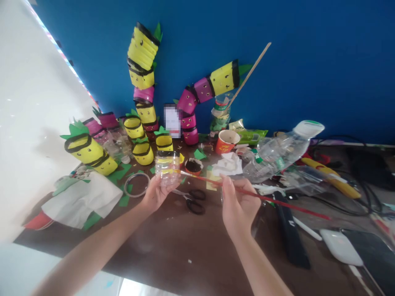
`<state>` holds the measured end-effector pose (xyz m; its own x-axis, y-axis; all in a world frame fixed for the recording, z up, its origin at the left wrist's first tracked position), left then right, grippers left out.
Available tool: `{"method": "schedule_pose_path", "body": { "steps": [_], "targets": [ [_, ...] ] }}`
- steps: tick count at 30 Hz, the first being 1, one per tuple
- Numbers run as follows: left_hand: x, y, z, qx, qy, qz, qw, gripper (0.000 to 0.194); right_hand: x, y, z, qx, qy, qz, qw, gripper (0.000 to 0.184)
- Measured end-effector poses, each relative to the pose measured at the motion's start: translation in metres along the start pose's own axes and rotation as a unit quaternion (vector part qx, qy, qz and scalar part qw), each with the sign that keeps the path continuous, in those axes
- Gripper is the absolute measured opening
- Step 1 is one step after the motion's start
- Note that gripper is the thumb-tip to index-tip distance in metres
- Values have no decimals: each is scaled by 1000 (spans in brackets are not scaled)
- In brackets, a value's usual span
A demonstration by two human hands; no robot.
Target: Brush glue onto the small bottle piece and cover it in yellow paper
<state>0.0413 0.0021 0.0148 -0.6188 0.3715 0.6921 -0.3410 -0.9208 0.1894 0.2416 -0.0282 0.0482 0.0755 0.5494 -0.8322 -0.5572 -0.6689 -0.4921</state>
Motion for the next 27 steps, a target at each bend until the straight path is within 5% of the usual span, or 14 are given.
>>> {"method": "schedule_pose_path", "body": {
  "steps": [6, 12, 19, 24, 27],
  "targets": [
    [0, 0, 0, -6, -4, 6, 1000, 45, -2, 4, 5, -26, -37, 17, 999, 32],
    [1, 0, 2, -3, -4, 12, 1000, 49, -14, 9, 4, -16, 149, -107, 983, 23],
    [-1, -1, 2, 7, -17, 18, 1000, 50, -22, 9, 10, -69, 136, -122, 981, 25],
    [0, -1, 4, 11, -14, 19, 1000, 52, -18, 9, 6, -9, 156, -140, 978, 28],
    [1, -1, 6, 21, -15, 23, 999, 50, -17, 9, 6, -34, 125, -131, 983, 28]
  ]
}}
Point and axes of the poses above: each hand's wrist, its own y-axis away from the middle knuckle, its own z-axis out of the palm, x = y × z, the point moved 1 cm from there along -y, towards the middle knuckle, and after that the axes turned 14 degrees about -z, right-handed, at the moved point
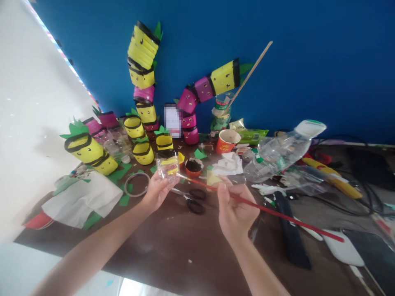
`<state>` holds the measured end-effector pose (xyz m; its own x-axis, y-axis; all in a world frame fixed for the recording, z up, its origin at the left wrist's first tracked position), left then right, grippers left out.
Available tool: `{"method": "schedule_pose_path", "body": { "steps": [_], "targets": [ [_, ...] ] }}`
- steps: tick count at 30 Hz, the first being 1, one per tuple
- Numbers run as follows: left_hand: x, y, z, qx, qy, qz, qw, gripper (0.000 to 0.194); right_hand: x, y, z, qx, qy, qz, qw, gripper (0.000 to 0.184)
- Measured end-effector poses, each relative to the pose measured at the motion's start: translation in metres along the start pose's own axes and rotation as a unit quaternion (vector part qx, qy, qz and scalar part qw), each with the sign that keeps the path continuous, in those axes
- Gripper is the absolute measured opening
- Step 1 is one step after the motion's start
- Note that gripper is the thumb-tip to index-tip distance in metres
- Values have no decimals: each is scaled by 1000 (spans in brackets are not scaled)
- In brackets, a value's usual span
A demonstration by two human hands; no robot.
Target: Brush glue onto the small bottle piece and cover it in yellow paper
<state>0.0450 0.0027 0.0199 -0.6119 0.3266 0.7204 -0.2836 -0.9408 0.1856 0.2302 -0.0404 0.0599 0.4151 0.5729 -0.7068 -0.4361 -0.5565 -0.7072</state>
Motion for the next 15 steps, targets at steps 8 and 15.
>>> {"method": "schedule_pose_path", "body": {
  "steps": [8, 15],
  "targets": [
    [-1, -1, -2, -10, 11, 4, 1000, 46, -1, -4, 0, 20, 22, -38, 999, 28],
    [0, 0, -2, -7, 15, -16, 1000, 50, 5, -5, -3, 1, 7, 3, 1000, 24]
  ]
}}
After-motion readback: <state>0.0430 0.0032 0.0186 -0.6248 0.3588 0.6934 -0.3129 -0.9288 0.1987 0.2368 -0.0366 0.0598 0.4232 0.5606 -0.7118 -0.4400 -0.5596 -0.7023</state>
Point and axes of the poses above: each hand's wrist, its own y-axis away from the middle knuckle, its own z-axis out of the palm, x = y × z, the point moved 1 cm from there along -y, towards the middle knuckle, and after that the axes turned 14 degrees about -z, right-handed, at the moved point
